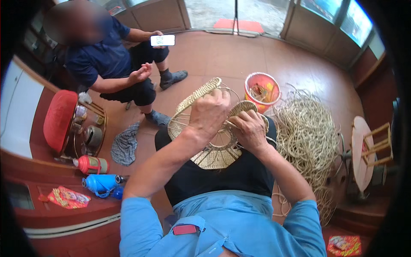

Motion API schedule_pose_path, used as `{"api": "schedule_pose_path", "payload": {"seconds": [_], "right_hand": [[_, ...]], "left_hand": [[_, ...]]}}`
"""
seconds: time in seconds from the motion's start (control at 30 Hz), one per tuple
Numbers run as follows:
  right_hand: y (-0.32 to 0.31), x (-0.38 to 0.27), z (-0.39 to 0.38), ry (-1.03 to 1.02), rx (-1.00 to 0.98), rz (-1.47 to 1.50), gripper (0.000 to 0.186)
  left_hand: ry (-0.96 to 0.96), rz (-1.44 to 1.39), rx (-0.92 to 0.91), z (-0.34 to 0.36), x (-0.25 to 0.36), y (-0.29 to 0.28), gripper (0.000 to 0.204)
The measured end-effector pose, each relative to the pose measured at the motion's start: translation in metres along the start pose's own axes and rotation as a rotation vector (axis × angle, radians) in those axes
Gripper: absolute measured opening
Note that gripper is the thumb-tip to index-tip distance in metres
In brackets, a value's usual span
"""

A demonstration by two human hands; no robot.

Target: Weaving a basket from straw or flexible fibers.

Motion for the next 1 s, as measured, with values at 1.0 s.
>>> {"api": "schedule_pose_path", "payload": {"seconds": [1.0], "right_hand": [[0.004,-0.002,0.004,0.03,0.03,-0.026,0.018]], "left_hand": [[-0.18,-1.013,-0.251,-0.059,-0.002,0.018,0.02]]}}
Point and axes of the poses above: each hand's wrist, its own z-axis towards the middle knuckle, its own y-axis out of the palm, x = y × z, the point moved 2 cm from there along z, towards the middle knuckle, and after that the axes turned 6 degrees about -y, right-handed, at the moved point
